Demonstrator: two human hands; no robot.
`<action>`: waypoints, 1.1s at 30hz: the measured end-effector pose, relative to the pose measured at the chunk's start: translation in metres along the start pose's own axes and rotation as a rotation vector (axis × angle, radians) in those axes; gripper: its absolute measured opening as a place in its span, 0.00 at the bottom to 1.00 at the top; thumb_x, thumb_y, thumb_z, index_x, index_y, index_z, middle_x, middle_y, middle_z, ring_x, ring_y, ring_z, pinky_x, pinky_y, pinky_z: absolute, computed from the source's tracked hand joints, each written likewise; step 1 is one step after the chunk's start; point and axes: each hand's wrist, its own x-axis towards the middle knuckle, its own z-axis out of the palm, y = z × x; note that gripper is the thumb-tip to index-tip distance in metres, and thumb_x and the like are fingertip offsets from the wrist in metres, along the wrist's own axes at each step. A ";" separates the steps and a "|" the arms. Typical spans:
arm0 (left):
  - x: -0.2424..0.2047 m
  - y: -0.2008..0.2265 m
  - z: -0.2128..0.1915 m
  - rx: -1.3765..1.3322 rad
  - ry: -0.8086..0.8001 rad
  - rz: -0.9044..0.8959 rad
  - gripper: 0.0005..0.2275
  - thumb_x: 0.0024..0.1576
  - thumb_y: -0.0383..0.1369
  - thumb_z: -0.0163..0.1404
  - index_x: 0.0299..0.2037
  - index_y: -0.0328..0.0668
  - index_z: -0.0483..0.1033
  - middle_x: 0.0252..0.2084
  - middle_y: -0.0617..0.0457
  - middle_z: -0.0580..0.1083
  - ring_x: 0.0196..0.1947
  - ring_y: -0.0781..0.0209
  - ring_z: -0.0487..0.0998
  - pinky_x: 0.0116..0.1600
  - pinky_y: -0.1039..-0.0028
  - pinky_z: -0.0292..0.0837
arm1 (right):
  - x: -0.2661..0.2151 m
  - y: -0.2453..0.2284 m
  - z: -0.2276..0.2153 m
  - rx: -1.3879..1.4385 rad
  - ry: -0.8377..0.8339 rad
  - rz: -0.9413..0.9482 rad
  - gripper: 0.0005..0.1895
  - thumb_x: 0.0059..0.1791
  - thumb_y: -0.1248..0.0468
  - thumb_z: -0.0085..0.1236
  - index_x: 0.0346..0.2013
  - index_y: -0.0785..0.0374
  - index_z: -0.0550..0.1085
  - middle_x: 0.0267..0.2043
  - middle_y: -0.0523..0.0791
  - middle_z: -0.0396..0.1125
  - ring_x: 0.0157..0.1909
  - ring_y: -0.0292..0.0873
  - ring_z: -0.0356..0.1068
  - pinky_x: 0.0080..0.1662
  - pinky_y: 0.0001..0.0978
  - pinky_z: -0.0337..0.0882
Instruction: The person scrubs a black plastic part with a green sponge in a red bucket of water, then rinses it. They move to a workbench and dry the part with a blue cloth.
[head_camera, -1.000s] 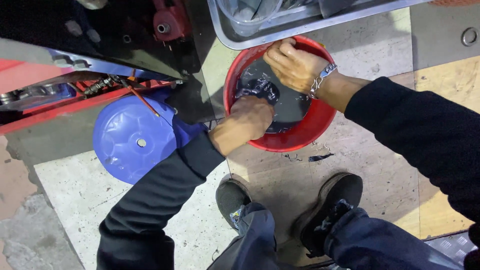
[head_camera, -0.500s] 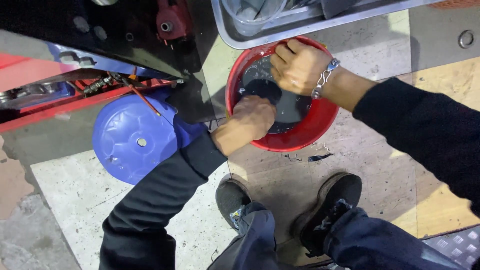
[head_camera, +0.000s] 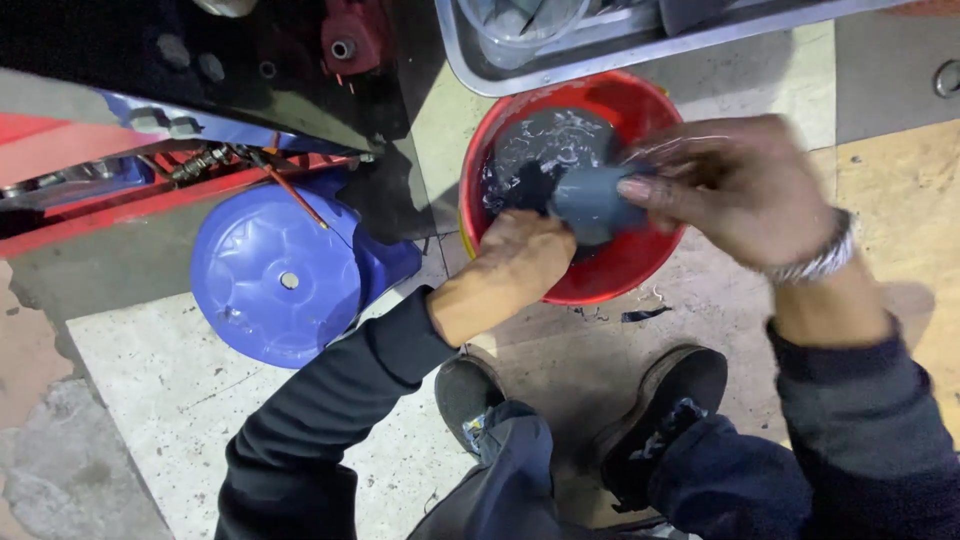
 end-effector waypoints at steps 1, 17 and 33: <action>0.003 -0.001 0.004 -0.021 0.052 0.013 0.19 0.60 0.19 0.42 0.54 0.58 0.76 0.40 0.56 0.76 0.43 0.58 0.77 0.49 0.69 0.73 | -0.004 0.017 0.006 -0.003 -0.009 0.040 0.10 0.51 0.67 0.68 0.45 0.69 0.80 0.35 0.51 0.76 0.30 0.44 0.74 0.34 0.34 0.73; -0.001 -0.006 -0.013 -0.006 0.047 0.001 0.12 0.55 0.23 0.52 0.48 0.46 0.79 0.48 0.50 0.78 0.46 0.44 0.81 0.46 0.57 0.80 | 0.038 0.005 0.032 -0.664 0.249 0.014 0.36 0.50 0.64 0.62 0.74 0.47 0.66 0.69 0.58 0.60 0.59 0.66 0.67 0.48 0.60 0.78; -0.008 -0.060 -0.061 -0.633 0.240 0.213 0.09 0.51 0.36 0.61 0.40 0.46 0.82 0.26 0.49 0.77 0.24 0.58 0.81 0.34 0.72 0.78 | -0.008 0.029 0.062 0.053 -0.445 0.272 0.18 0.53 0.56 0.55 0.48 0.70 0.74 0.42 0.60 0.72 0.50 0.65 0.70 0.54 0.58 0.68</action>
